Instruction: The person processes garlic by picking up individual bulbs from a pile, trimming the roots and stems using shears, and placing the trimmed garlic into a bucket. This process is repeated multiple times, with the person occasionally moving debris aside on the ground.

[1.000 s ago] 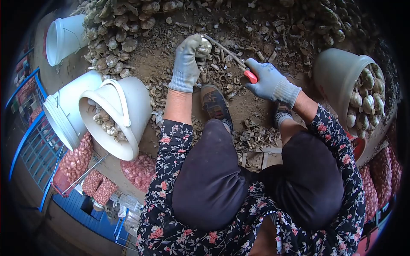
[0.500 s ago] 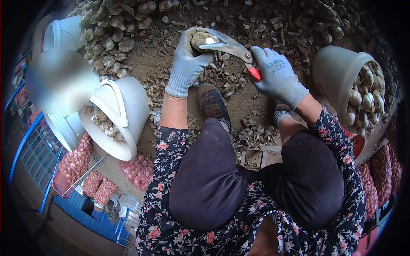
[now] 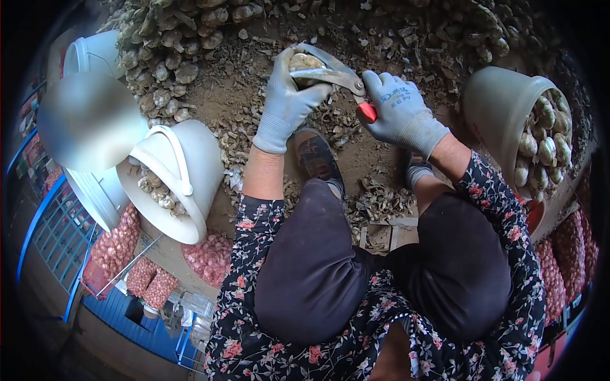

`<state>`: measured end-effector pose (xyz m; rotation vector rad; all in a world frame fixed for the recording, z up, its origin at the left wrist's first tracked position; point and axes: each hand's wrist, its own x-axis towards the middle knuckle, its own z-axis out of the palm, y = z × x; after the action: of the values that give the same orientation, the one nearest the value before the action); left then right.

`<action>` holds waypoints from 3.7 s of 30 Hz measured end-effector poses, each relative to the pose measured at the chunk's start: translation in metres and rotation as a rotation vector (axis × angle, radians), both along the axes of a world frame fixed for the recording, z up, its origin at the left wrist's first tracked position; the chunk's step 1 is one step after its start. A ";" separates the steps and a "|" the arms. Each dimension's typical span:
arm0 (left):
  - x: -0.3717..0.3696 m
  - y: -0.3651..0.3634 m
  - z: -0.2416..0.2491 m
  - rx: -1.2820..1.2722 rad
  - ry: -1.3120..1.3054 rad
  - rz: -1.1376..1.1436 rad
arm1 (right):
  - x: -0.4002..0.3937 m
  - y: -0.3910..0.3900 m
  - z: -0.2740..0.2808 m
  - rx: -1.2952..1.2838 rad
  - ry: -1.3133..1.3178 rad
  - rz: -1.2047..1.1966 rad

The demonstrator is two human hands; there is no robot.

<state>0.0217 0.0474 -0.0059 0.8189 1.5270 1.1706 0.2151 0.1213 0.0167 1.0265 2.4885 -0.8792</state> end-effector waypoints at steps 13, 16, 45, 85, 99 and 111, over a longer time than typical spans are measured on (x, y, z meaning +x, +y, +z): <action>-0.012 0.000 0.022 -0.219 -0.046 -0.087 | 0.004 0.014 0.002 -0.034 -0.076 0.199; -0.017 -0.001 0.014 -0.196 -0.023 -0.104 | 0.010 0.013 -0.003 0.158 0.018 0.197; -0.138 -0.177 0.144 -0.399 1.081 0.782 | 0.047 -0.022 -0.048 -0.393 0.238 -0.261; -0.033 -0.007 0.020 -0.168 0.084 -0.078 | -0.006 -0.007 -0.008 -0.081 0.089 0.062; -0.013 -0.028 -0.017 0.080 -0.498 0.345 | 0.036 -0.030 -0.021 -0.412 0.229 -0.189; 0.005 -0.026 -0.030 0.084 -0.568 0.423 | 0.047 -0.027 -0.035 -0.425 0.257 -0.362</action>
<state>0.0269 0.0215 -0.0354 0.1730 1.2006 1.6171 0.2617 0.0944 -0.0187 1.2881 2.1800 -1.6581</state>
